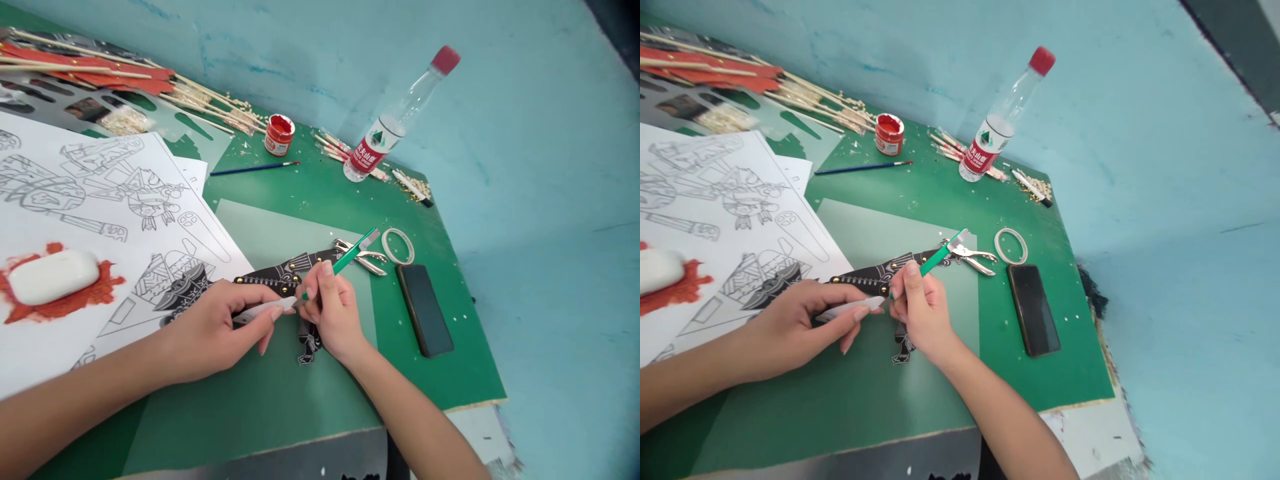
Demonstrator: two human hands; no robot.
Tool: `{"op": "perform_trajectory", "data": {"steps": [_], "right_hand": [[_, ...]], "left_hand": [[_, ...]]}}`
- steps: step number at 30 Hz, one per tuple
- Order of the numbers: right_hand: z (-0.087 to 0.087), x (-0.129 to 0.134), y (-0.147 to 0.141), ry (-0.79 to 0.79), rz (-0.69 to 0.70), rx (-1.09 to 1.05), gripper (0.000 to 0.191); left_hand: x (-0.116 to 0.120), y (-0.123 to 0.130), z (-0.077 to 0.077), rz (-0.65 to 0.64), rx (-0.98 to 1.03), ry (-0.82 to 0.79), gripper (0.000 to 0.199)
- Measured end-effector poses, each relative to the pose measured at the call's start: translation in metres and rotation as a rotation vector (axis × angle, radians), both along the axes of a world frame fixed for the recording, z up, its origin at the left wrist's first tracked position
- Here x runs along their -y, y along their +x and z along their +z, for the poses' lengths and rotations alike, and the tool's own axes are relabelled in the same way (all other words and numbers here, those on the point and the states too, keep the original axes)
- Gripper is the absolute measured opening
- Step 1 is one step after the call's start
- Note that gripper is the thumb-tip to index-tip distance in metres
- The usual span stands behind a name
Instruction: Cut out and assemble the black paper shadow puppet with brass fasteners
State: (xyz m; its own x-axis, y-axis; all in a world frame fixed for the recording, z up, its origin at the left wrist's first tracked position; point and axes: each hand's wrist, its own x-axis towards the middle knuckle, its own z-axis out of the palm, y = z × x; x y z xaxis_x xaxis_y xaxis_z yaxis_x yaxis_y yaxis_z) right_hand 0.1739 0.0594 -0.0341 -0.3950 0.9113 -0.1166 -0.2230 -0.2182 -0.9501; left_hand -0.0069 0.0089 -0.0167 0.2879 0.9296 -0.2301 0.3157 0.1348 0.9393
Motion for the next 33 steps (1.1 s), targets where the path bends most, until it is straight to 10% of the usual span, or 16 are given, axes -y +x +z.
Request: {"op": "perform_trajectory", "data": {"steps": [33], "right_hand": [[-0.0043, 0.0035, 0.0054, 0.172, -0.042, 0.09, 0.051]], "left_hand": [[-0.001, 0.0004, -0.0024, 0.063, 0.061, -0.077, 0.039]]}}
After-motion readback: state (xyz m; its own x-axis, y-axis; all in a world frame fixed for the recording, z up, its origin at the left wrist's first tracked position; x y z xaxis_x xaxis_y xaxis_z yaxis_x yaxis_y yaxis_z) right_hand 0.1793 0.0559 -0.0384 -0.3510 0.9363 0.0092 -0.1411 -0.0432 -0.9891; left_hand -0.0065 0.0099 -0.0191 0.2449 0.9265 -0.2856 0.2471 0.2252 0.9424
